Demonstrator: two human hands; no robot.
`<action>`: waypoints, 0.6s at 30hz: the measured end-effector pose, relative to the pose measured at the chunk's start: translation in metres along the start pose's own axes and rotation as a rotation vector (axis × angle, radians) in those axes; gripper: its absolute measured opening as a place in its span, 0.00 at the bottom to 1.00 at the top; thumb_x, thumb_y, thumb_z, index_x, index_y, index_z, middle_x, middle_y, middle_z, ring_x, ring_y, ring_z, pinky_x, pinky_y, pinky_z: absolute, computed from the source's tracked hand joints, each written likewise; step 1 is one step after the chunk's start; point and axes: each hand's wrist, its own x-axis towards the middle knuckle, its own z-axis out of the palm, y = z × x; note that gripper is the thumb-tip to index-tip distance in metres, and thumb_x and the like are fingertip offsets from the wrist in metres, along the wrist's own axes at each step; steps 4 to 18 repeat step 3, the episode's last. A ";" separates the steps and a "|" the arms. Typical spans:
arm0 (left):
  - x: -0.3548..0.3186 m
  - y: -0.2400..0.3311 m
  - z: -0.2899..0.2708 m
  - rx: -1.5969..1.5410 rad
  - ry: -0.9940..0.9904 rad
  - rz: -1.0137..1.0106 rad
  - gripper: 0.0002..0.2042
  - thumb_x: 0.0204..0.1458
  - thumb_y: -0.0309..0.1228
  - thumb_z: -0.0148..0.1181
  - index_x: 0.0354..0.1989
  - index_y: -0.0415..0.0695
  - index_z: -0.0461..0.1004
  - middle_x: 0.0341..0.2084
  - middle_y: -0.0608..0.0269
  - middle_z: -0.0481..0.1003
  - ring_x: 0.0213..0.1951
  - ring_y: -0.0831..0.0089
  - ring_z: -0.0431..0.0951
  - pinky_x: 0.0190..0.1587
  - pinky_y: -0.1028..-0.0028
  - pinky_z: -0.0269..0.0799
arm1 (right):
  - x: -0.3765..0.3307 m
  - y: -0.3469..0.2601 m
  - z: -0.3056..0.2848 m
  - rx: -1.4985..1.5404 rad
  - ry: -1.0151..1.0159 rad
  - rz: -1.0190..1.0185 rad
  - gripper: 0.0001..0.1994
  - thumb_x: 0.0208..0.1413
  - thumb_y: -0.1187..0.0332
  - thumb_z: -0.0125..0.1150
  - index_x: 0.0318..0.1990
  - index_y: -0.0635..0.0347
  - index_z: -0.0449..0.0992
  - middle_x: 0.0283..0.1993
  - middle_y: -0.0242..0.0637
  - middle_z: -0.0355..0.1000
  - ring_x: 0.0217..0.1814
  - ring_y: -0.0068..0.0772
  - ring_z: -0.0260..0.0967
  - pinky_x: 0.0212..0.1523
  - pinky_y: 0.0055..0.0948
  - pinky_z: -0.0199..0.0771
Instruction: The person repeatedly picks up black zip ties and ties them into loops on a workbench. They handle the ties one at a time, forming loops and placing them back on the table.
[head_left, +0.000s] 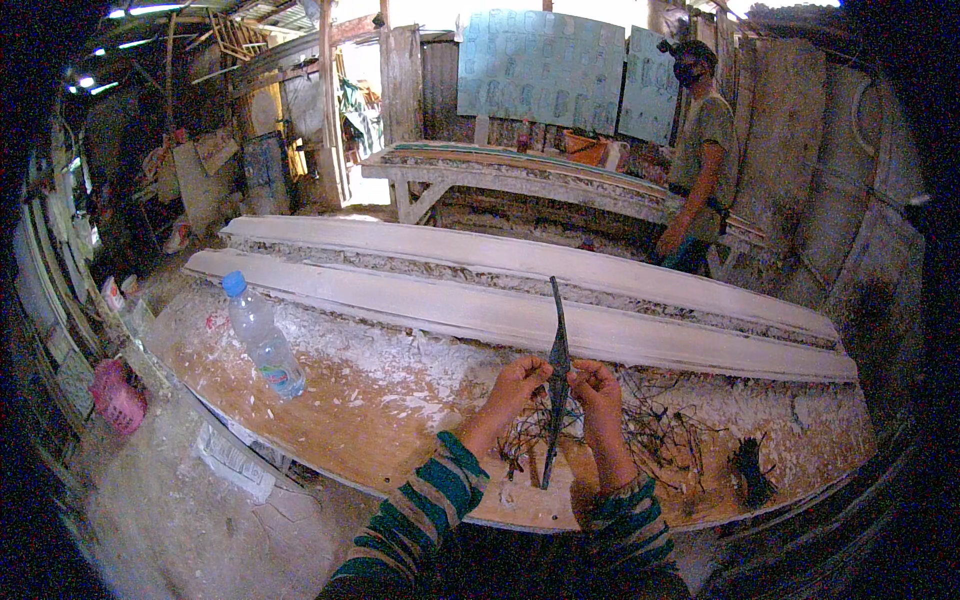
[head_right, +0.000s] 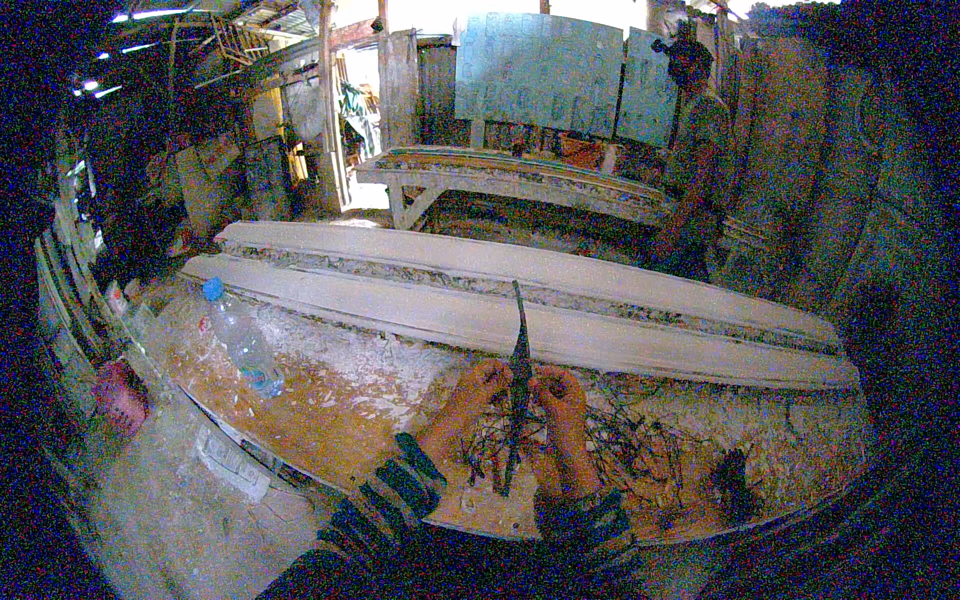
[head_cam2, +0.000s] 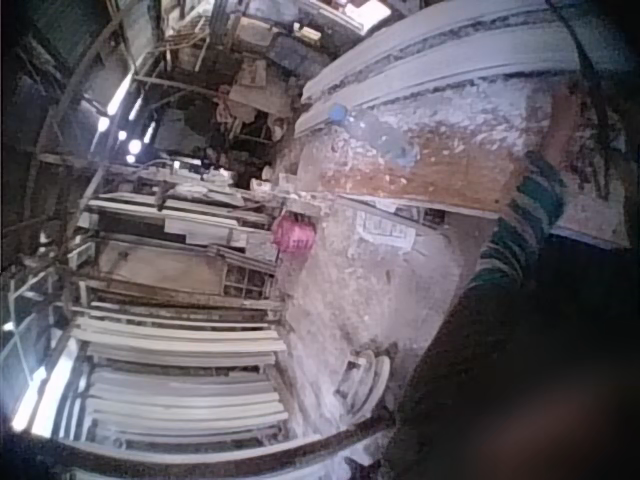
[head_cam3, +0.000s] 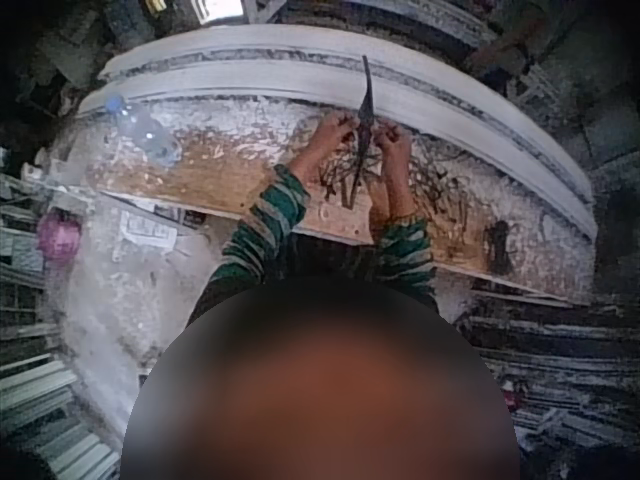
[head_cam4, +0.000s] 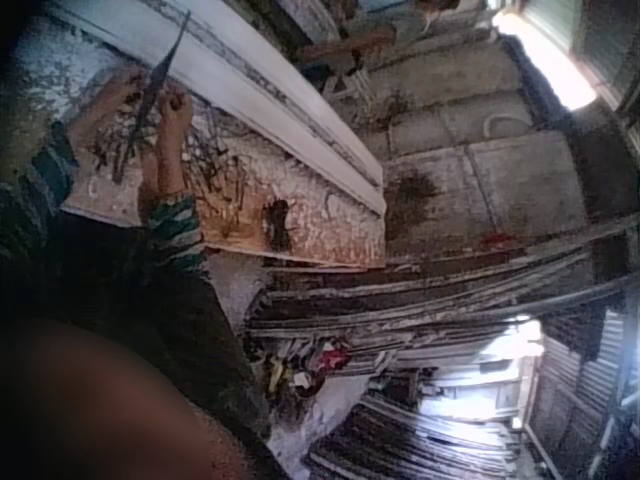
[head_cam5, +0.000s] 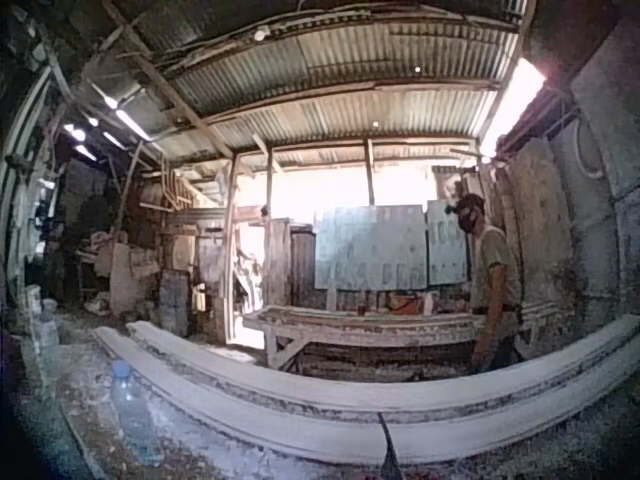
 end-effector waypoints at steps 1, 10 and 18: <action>0.000 0.001 0.000 -0.022 -0.002 -0.015 0.12 0.50 0.40 0.55 0.30 0.44 0.70 0.20 0.71 0.69 0.19 0.82 0.67 0.21 0.82 0.62 | 0.000 0.001 -0.001 0.042 -0.041 -0.009 0.10 0.45 0.71 0.61 0.37 0.58 0.70 0.24 0.22 0.64 0.24 0.14 0.58 0.26 0.15 0.58; -0.001 0.003 0.001 -0.065 -0.006 -0.046 0.11 0.50 0.40 0.55 0.31 0.44 0.70 0.22 0.71 0.70 0.19 0.81 0.67 0.22 0.82 0.64 | 0.000 0.002 -0.003 0.052 -0.058 0.026 0.10 0.46 0.71 0.61 0.37 0.57 0.70 0.26 0.23 0.65 0.26 0.15 0.58 0.27 0.15 0.58; -0.001 0.003 0.001 -0.065 -0.006 -0.046 0.11 0.50 0.40 0.55 0.31 0.44 0.70 0.22 0.71 0.70 0.19 0.81 0.67 0.22 0.82 0.64 | 0.000 0.002 -0.003 0.052 -0.058 0.026 0.10 0.46 0.71 0.61 0.37 0.57 0.70 0.26 0.23 0.65 0.26 0.15 0.58 0.27 0.15 0.58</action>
